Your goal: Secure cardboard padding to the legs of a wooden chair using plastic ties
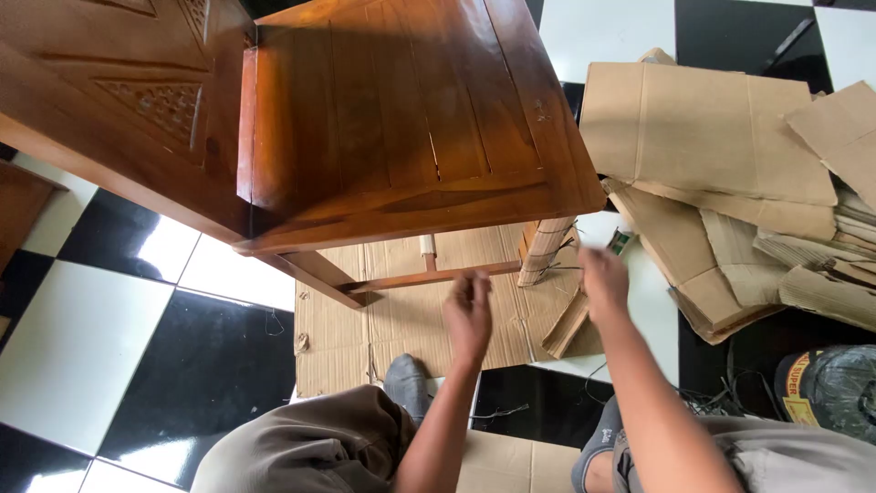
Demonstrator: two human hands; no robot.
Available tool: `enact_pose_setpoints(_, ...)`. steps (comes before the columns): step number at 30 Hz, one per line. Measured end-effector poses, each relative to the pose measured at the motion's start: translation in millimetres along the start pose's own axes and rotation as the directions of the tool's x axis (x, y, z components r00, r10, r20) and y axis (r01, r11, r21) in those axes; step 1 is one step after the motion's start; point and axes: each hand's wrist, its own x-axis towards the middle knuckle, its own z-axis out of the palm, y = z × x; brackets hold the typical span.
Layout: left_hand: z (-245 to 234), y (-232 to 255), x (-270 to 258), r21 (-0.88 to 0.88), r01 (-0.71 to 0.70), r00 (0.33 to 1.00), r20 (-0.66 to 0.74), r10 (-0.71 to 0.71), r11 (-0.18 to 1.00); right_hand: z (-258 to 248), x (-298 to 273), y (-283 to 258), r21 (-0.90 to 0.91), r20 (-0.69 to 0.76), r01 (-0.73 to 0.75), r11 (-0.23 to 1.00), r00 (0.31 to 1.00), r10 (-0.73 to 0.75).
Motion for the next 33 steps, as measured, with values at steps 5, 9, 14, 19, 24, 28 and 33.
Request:
enact_pose_setpoints(5, -13, -86, -12, 0.313, 0.044, 0.980, 0.173, -0.103, 0.949, -7, 7, 129, -0.486, 0.085, -0.105, 0.867, 0.982, 0.167)
enact_pose_setpoints(9, -22, -117, -25, 0.509, 0.039, 0.950, 0.249, -0.190, 0.860, -8, 15, 197, -0.646, 0.226, -0.029, 0.763, 0.947, 0.228)
enact_pose_setpoints(14, -29, -138, -35, 0.565, 0.037, 0.911, 0.320, -0.260, 0.824, -1, 19, 225, -0.648, 0.325, -0.063, 0.759, 0.879, 0.350)
enact_pose_setpoints(19, -37, -159, -42, 0.630, 0.016, 0.878, 0.362, -0.312, 0.776, -5, 6, 219, -0.620, 0.393, -0.080, 0.780, 0.829, 0.398)
enact_pose_setpoints(24, -34, -166, -49, 0.643, -0.057, 0.863, 0.417, -0.286, 0.764, -15, -55, 144, -0.578, 0.385, -0.017, 0.816, 0.876, 0.290)
enact_pose_setpoints(28, -30, -148, -50, 0.637, -0.094, 0.859, 0.441, -0.261, 0.765, 3, -84, 125, -0.583, 0.392, 0.187, 0.791, 0.917, 0.072)
enact_pose_setpoints(33, -42, -192, -37, 0.598, 0.219, 0.899, 0.184, -0.397, 0.771, 16, -112, 73, -0.351, 0.632, 0.307, 0.885, 0.775, -0.018)
